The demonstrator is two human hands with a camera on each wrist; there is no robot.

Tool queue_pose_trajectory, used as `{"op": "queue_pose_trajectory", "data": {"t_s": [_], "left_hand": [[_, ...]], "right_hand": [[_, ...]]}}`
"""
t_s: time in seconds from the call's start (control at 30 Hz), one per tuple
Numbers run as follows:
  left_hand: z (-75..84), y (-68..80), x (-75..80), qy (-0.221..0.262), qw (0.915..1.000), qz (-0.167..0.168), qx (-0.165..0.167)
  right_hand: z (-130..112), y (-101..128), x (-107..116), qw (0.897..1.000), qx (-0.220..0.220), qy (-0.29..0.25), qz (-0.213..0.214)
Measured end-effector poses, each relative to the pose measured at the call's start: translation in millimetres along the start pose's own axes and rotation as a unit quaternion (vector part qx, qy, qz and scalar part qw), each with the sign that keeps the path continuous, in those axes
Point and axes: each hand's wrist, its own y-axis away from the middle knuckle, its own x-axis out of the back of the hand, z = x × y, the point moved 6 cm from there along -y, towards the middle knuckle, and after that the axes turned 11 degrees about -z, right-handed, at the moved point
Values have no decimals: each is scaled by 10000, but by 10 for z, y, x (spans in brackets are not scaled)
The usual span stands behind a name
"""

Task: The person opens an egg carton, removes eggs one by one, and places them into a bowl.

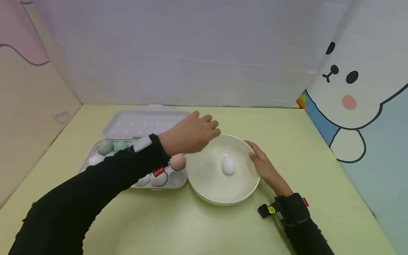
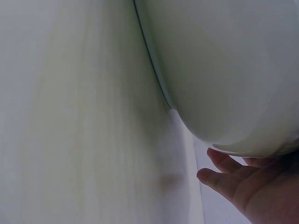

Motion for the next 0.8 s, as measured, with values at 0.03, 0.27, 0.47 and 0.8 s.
{"op": "queue_pose_trajectory", "data": {"t_s": [0.03,0.27,0.47,0.8], "left_hand": [[-65,88,-7,-68,9999,69,105],[-171,465,-433,287,9990,-329,106],[-43,467,-700,509,9980,-228,-298],[-1,337,-742,657,9961,-530,-264]], "right_hand": [[2,14,20,10000,-6,8,13],[8,78,143,10000,0,-86,18],[48,127,199,9999,-56,-160,2],[44,155,214,9997,-19,-234,54]]}}
